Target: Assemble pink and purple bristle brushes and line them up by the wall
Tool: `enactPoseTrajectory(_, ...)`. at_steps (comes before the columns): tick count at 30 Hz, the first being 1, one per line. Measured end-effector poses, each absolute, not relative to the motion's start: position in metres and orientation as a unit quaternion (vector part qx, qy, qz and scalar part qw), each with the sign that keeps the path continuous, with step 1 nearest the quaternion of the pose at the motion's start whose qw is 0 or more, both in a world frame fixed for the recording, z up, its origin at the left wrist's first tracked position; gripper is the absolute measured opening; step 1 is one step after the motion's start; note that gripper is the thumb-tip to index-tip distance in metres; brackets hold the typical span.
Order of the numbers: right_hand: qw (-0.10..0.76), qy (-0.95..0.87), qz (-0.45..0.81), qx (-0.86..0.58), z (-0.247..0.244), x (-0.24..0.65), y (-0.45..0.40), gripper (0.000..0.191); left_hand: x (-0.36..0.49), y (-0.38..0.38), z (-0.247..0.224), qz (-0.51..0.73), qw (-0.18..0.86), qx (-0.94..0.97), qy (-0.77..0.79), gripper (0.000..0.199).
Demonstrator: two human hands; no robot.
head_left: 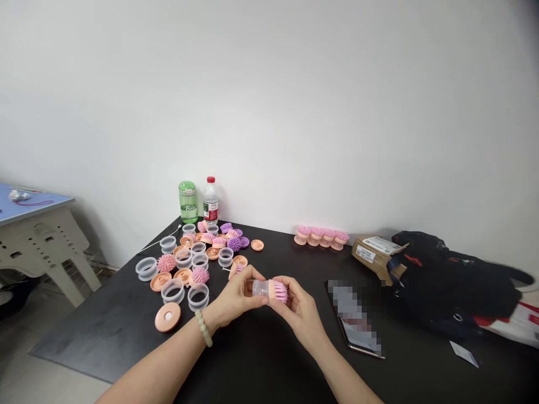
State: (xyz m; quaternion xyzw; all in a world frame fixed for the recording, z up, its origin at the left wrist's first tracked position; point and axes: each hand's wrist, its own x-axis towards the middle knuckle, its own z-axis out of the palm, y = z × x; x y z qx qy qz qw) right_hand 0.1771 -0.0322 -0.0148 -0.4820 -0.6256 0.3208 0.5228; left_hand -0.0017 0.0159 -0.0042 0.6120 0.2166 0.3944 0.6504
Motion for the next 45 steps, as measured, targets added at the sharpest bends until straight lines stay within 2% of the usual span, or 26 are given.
enactPoseTrajectory(3, 0.504, -0.640, 0.300, -0.497, -0.016, 0.180, -0.031, 0.035, -0.003, 0.018, -0.005, 0.383, 0.582, 0.671, 0.253, 0.044)
enactPoseTrajectory(8, 0.472, -0.652, 0.242, -0.542, -0.027, 0.183, -0.027, 0.050, -0.002, 0.017, -0.010, 0.336, 0.360, 0.801, 0.341, 0.037)
enactPoseTrajectory(11, 0.473, -0.657, 0.258, -0.527, -0.030, 0.184, -0.025, 0.054, 0.000, 0.012, -0.010, 0.320, 0.307, 0.833, 0.331, 0.040)
enactPoseTrajectory(15, 0.536, -0.605, 0.375, -0.453, -0.029, 0.190, -0.016, 0.047, 0.000, 0.006, -0.001, 0.285, 0.340, 0.846, 0.297, 0.042)
enactPoseTrajectory(19, 0.570, -0.534, 0.360, -0.510, -0.041, 0.196, 0.009, 0.043, -0.002, 0.004, 0.003, 0.237, 0.379, 0.870, 0.207, 0.046)
enactPoseTrajectory(25, 0.515, -0.593, 0.307, -0.538, -0.061, 0.181, 0.055, 0.030, 0.004, 0.004, -0.010, 0.190, 0.390, 0.896, 0.092, 0.043)
enactPoseTrajectory(33, 0.413, -0.716, 0.230, -0.514, -0.051, 0.143, 0.101, 0.053, 0.003, 0.008, -0.012, 0.196, 0.416, 0.888, 0.028, 0.039)
enactPoseTrajectory(39, 0.380, -0.745, 0.203, -0.509, -0.052, 0.137, 0.114, 0.039, 0.001, 0.010, -0.012, 0.171, 0.429, 0.887, 0.008, 0.037)
enactPoseTrajectory(45, 0.385, -0.723, 0.179, -0.545, -0.069, 0.146, 0.111, 0.046, 0.001, 0.012, -0.014, 0.154, 0.437, 0.886, -0.016, 0.036)
